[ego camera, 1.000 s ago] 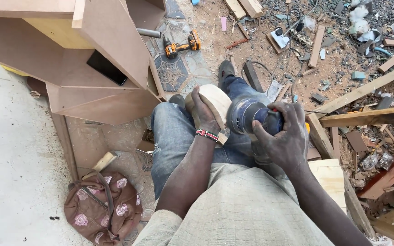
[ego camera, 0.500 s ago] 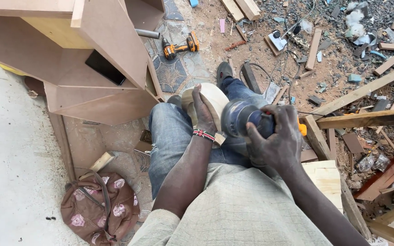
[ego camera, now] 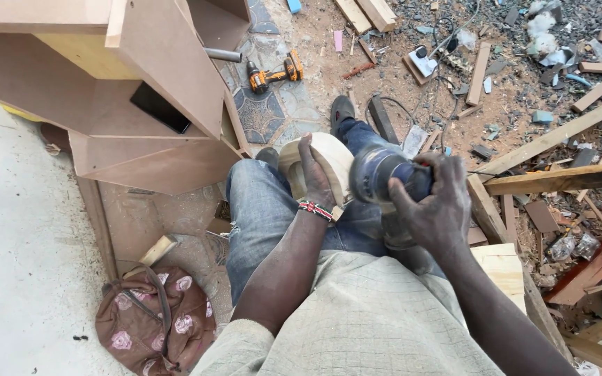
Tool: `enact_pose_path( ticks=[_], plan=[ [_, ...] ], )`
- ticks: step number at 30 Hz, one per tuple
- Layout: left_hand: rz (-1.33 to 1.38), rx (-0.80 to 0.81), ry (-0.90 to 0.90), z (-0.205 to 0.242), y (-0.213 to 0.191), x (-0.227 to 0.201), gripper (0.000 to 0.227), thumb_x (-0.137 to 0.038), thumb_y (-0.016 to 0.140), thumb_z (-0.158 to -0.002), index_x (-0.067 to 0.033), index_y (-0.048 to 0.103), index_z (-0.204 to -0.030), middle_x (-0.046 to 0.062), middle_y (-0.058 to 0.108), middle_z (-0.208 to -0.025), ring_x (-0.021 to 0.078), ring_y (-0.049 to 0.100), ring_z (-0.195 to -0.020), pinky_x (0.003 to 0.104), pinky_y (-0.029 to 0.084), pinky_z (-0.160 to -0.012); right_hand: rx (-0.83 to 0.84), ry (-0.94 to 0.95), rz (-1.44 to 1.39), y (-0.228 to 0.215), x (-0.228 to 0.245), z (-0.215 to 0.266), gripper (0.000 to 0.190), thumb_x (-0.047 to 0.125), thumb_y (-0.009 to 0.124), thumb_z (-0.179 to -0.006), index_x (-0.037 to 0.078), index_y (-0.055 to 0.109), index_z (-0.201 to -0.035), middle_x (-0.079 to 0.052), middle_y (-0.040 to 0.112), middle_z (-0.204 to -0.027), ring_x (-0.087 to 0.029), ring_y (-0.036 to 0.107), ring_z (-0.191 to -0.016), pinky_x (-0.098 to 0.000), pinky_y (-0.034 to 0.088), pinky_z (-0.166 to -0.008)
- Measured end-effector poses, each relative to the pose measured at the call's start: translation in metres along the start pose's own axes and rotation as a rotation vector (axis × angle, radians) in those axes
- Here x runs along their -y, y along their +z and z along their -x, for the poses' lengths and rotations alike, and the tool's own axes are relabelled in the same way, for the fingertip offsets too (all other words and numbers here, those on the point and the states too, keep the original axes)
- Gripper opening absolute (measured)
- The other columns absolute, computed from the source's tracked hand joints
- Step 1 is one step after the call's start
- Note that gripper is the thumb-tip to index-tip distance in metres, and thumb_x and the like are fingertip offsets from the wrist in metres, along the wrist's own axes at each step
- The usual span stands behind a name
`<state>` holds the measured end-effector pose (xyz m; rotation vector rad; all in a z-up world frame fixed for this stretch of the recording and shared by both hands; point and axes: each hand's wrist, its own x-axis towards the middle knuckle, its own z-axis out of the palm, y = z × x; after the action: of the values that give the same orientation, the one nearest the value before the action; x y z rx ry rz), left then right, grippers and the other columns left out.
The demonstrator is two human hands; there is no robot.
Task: Sanding a curved wooden component using an electric orbital sander.
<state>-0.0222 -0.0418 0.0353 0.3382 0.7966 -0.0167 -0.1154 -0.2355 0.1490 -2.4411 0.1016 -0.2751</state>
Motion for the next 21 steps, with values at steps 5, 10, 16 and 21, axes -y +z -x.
enact_pose_path(
  ticks=[5,10,16,21],
  plan=[
    [0.039,-0.078,0.029,0.004,0.005,0.000,0.057,-0.056,0.101,-0.083,-0.0210,0.074,-0.120,0.005,0.079,-0.116,0.0190,0.077,-0.109,0.044,0.062,-0.104,0.031,-0.011,-0.002,0.005,-0.009,-0.005,0.057,0.040,0.099,-0.096,0.023,0.073,-0.144,-0.012,0.058,-0.133,-0.057,0.076,-0.114,-0.0740,0.065,-0.090],
    [0.017,-0.002,0.007,-0.015,-0.009,-0.001,0.065,-0.063,0.096,-0.087,-0.0210,0.071,-0.130,0.005,0.072,-0.126,0.0196,0.072,-0.122,0.046,0.059,-0.113,0.040,0.050,0.019,0.004,-0.004,-0.003,0.056,0.040,0.096,-0.097,0.026,0.071,-0.145,-0.015,0.062,-0.139,-0.059,0.077,-0.114,-0.0732,0.065,-0.092],
    [0.130,0.022,-0.023,-0.013,-0.012,0.002,0.043,-0.062,0.092,-0.095,-0.0289,0.073,-0.114,-0.007,0.072,-0.110,0.0077,0.075,-0.109,0.032,0.063,-0.105,0.057,0.067,0.045,0.005,-0.018,-0.016,0.059,0.040,0.095,-0.099,0.024,0.068,-0.148,-0.015,0.060,-0.139,-0.062,0.074,-0.119,-0.0764,0.063,-0.093],
    [0.025,-0.004,-0.033,-0.013,-0.009,0.001,0.071,-0.067,0.094,-0.088,-0.0234,0.070,-0.139,0.004,0.073,-0.134,0.0192,0.070,-0.130,0.046,0.055,-0.121,0.104,0.075,0.037,0.005,0.001,-0.004,0.059,0.044,0.095,-0.096,0.025,0.071,-0.146,-0.014,0.061,-0.138,-0.057,0.077,-0.117,-0.0745,0.065,-0.094]
  ],
)
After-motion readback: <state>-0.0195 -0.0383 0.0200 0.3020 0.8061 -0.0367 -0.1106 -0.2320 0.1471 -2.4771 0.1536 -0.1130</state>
